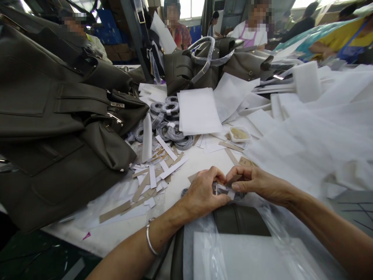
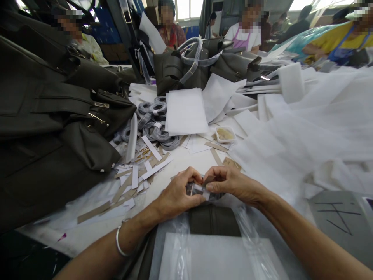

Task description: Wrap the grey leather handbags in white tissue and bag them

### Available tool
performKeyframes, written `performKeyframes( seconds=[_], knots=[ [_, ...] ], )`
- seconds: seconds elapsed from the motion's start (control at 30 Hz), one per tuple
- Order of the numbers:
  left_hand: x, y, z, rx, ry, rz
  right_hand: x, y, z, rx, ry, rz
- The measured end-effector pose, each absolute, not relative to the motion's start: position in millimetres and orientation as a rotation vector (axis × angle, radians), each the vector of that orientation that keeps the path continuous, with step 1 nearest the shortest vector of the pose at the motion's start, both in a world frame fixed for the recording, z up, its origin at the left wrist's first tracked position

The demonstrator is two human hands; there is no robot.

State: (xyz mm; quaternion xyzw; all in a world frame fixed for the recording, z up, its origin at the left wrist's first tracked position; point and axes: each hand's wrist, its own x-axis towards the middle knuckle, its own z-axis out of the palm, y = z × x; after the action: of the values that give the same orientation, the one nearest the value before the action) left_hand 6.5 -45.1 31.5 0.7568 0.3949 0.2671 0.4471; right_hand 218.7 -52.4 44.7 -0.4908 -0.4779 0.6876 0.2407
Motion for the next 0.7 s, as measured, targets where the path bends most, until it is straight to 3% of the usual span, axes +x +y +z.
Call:
performKeyframes(
  seconds=[0.4, 0.7],
  knots=[
    [5.9, -47.8, 29.3, 1.938, 0.911, 0.695, 219.2, -52.9, 44.0, -1.303, -1.314, 1.972],
    [5.7, -42.9, 34.2, 1.783, 0.96, 0.631, 212.0, -56.0, 46.5, -1.385, -1.332, 1.752]
  ],
)
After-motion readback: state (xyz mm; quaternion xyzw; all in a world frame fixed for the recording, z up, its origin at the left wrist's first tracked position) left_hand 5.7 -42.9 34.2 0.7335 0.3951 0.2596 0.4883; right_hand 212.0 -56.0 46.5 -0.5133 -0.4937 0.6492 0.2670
